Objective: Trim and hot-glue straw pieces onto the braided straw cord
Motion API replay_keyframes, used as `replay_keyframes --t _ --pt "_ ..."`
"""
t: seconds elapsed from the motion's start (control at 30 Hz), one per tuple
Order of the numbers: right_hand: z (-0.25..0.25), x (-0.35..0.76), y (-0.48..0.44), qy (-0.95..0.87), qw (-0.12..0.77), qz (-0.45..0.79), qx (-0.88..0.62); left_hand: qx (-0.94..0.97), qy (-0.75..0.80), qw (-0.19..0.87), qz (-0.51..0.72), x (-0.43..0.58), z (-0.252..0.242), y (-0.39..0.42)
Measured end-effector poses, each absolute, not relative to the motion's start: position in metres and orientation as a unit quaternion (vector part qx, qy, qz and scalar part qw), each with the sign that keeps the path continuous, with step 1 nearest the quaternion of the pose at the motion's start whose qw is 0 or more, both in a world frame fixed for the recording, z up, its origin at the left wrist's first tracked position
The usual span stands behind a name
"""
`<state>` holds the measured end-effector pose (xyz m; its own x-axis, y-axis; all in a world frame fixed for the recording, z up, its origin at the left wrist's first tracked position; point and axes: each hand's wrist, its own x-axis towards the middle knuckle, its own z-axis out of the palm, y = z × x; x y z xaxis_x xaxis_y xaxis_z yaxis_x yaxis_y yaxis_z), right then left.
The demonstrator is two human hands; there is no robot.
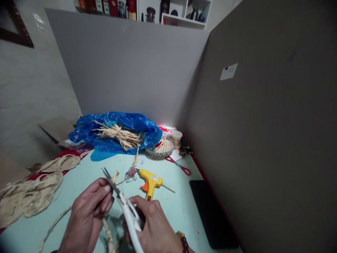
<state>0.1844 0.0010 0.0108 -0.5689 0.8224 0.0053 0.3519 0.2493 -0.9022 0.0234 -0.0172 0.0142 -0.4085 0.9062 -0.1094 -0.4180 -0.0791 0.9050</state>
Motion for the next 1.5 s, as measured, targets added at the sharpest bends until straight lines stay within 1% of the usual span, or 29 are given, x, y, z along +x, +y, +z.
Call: replay_keyframes --t 0.43,0.87,1.07,1.5 --pt "0.0134 0.1883 0.0055 -0.762 0.244 0.441 -0.407 0.293 0.461 0.518 0.658 0.0175 0.0117 -0.0154" --pt "0.0138 0.1865 0.0028 -0.749 0.259 0.469 -0.389 0.262 0.430 0.540 0.675 0.0199 0.0138 -0.0148" --pt "0.0170 0.1910 0.0079 -0.765 0.239 0.472 -0.366 0.245 0.419 0.551 0.679 0.0191 0.0181 -0.0162" --pt "0.0145 0.1888 0.0032 -0.754 0.244 0.464 -0.395 0.251 0.416 0.562 0.670 0.0161 0.0143 -0.0154"
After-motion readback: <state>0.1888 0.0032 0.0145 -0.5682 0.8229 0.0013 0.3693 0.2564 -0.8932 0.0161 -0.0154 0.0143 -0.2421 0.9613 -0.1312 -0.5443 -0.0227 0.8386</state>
